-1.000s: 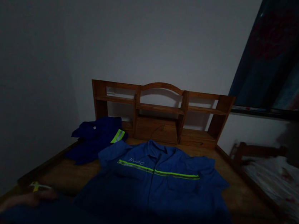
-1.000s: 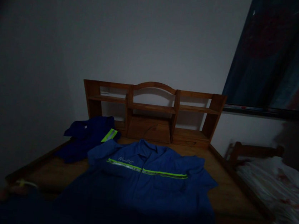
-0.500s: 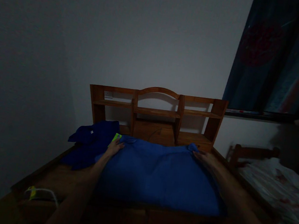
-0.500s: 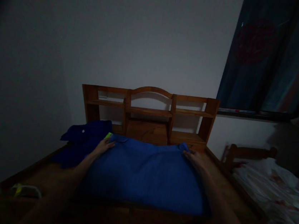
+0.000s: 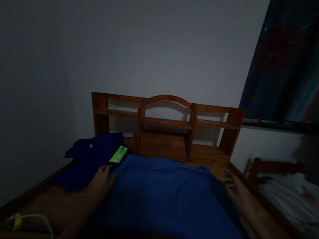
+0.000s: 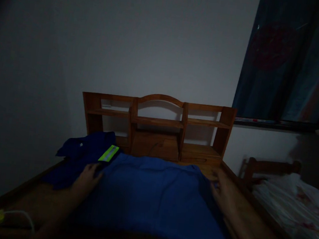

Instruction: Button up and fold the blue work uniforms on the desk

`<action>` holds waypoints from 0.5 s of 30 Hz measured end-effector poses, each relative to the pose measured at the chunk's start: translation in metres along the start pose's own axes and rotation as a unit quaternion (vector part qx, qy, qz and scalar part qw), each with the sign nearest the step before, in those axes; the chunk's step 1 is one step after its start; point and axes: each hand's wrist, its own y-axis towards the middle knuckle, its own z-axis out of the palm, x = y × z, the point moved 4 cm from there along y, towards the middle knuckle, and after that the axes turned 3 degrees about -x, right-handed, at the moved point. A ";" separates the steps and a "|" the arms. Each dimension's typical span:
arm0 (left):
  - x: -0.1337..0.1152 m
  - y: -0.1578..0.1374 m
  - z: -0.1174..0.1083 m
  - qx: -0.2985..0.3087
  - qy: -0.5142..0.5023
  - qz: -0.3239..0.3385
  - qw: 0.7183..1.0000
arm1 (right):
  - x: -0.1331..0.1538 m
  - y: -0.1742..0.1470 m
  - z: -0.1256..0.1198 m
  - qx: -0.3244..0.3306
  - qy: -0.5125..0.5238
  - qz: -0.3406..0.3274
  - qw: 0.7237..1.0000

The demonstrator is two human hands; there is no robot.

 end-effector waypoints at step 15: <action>0.061 -0.080 -0.054 0.140 -0.247 -0.087 0.955 | -0.013 -0.102 -0.031 0.127 0.016 0.188 0.974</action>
